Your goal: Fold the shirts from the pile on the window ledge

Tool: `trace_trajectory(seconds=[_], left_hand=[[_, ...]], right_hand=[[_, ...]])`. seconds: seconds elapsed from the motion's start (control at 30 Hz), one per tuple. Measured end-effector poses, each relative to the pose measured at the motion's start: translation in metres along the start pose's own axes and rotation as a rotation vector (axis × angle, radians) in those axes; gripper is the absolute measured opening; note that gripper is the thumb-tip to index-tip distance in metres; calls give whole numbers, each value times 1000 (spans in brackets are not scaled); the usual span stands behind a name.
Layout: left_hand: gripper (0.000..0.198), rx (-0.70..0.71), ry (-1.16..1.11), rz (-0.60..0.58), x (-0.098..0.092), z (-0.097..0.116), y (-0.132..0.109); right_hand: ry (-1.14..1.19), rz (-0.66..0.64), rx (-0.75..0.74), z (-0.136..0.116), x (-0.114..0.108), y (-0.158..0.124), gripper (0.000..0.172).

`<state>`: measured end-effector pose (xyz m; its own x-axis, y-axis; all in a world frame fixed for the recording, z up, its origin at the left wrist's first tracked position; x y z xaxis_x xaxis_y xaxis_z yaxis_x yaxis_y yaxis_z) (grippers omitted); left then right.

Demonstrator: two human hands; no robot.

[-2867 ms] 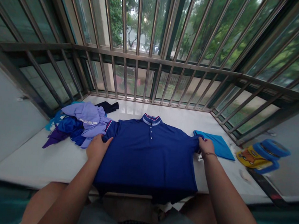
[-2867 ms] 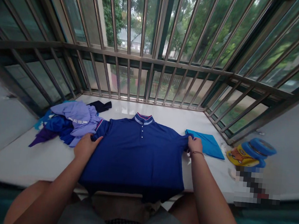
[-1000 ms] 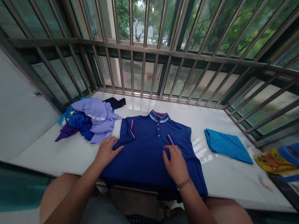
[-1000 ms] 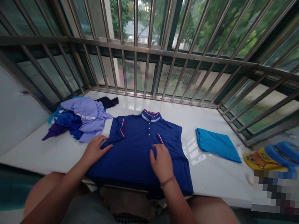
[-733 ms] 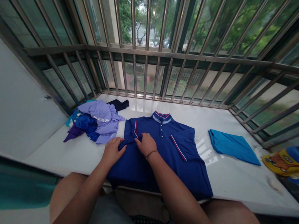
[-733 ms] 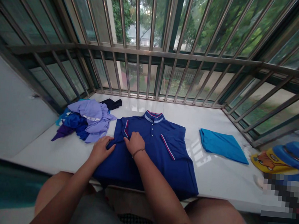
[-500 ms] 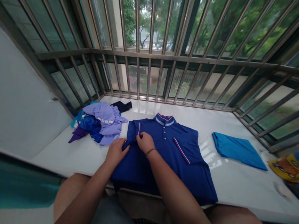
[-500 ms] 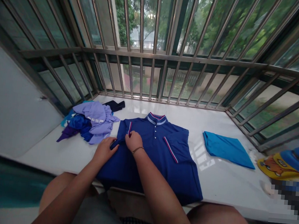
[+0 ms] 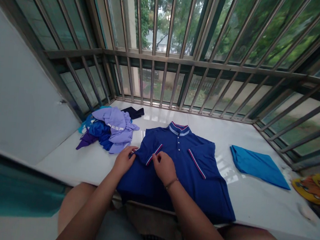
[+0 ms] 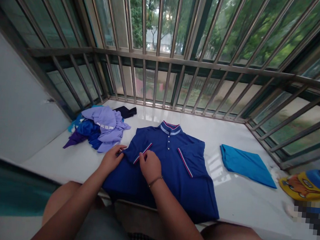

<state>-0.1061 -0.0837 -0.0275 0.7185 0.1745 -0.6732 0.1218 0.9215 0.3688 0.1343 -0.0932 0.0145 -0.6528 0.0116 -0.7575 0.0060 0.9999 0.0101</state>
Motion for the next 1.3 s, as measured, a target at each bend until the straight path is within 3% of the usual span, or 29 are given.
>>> trace_trajectory(seconds=[0.13, 0.3, 0.4, 0.6, 0.77, 1.03, 1.2, 1.3], left_hand=[[39, 31, -3, -26, 1, 5, 3], [38, 36, 11, -56, 3, 9, 4], [37, 32, 18, -37, 3, 8, 3], [29, -3, 39, -19, 3, 5, 2], [26, -8, 61, -25, 3, 8, 3], [20, -3, 61, -36, 3, 12, 3], [20, -4, 65, -64, 4, 10, 4], [21, -13, 88, -80, 6, 7, 4]], right_hand=[[-151, 34, 44, -13, -9, 48, 28], [-290, -48, 145, -17, 3, 92, 39], [-266, -88, 121, -12, 6, 97, 26], [-235, -153, 167, 19, -11, 89, 34], [-324, -225, 196, 36, -11, 89, 30], [-374, -102, 78, -7, 3, 122, 45], [-332, -107, 39, -28, 25, 160, 54], [-308, -136, 28, -28, 35, 177, 47]])
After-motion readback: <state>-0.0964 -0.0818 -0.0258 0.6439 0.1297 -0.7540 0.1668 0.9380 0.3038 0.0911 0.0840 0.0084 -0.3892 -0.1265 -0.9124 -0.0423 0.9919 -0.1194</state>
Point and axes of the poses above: each hand's wrist, its own y-axis towards the middle knuckle, its own x-axis out of the palm, z = x × y, the point moved 6 cm from there along y, towards the middle knuckle, and after that the axes turned 8 degrees about x, right-handed, at the moved point
